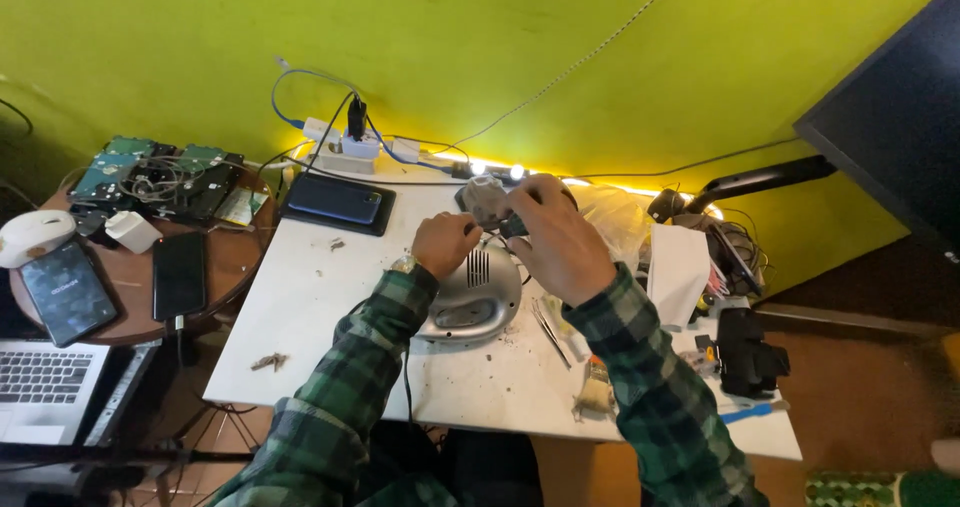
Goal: Screwing together the plastic casing of a small handheld appliance using a manual screwdriver
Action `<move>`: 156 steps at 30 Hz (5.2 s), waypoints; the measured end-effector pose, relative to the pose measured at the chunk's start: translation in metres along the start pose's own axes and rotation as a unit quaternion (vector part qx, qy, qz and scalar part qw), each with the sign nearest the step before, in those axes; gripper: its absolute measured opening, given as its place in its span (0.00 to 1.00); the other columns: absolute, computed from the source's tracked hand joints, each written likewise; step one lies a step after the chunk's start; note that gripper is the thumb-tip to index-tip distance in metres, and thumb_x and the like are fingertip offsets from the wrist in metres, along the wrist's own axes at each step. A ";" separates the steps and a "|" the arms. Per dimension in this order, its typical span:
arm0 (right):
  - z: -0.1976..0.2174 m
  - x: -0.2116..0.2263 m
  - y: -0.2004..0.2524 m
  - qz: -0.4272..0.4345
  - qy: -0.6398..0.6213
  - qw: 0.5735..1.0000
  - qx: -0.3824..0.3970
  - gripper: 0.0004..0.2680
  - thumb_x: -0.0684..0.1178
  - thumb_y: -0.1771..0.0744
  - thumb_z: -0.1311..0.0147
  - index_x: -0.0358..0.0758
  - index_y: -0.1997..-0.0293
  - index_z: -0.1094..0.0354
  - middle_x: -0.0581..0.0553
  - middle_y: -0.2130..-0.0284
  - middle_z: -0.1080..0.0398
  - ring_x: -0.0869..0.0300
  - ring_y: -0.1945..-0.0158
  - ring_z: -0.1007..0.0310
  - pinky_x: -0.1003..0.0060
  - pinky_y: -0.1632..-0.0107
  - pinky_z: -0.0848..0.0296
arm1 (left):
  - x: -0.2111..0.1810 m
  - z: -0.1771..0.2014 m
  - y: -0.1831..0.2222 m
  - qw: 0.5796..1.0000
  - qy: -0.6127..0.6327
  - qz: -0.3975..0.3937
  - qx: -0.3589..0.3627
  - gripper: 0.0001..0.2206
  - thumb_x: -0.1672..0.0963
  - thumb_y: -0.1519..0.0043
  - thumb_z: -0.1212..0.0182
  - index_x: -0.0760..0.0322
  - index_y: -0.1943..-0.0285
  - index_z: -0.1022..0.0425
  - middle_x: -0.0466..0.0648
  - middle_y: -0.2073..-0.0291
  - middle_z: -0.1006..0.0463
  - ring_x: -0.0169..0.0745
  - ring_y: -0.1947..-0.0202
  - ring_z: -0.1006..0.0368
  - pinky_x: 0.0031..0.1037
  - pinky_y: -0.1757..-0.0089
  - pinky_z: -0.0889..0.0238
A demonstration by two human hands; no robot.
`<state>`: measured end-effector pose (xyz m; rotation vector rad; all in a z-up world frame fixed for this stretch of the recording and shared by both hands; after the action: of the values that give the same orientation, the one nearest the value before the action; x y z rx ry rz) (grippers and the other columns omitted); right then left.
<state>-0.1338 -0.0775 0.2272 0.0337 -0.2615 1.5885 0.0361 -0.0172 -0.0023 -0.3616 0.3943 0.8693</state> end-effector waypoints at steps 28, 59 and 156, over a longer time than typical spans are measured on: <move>-0.011 -0.013 -0.015 -0.085 0.049 0.995 0.007 0.15 0.51 0.31 0.43 0.39 0.42 0.41 0.32 0.55 0.30 0.43 0.52 0.21 0.51 0.51 0.20 | 0.007 0.004 0.002 0.998 0.058 0.027 0.008 0.17 0.45 0.35 0.49 0.51 0.58 0.17 0.50 0.67 0.16 0.57 0.57 0.19 0.45 0.53 0.30; -0.003 0.001 -0.001 -0.016 0.074 0.993 0.089 0.14 0.47 0.31 0.47 0.39 0.39 0.41 0.33 0.53 0.32 0.44 0.53 0.21 0.51 0.54 0.19 | 0.004 0.009 0.002 0.999 0.052 0.010 -0.001 0.17 0.46 0.34 0.50 0.54 0.59 0.18 0.51 0.68 0.17 0.58 0.58 0.20 0.46 0.52 0.30; 0.067 -0.086 0.078 -0.086 -0.231 0.885 -0.395 0.17 0.56 0.27 0.52 0.42 0.32 0.49 0.34 0.66 0.30 0.56 0.74 0.22 0.68 0.69 0.20 | -0.104 0.037 0.066 0.781 0.621 -0.069 0.009 0.12 0.64 0.47 0.25 0.72 0.55 0.16 0.56 0.60 0.16 0.39 0.60 0.20 0.25 0.59 0.23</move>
<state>-0.2168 -0.1752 0.2652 -0.1959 -1.2318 1.1791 -0.0699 -0.0300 0.0700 -0.9261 1.5825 0.3612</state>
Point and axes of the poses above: each hand's wrist, its own y-axis away from the middle knuckle, its own z-axis out of the back of the hand, x = y × z, the point moved 4 cm from there along -y, towards the middle knuckle
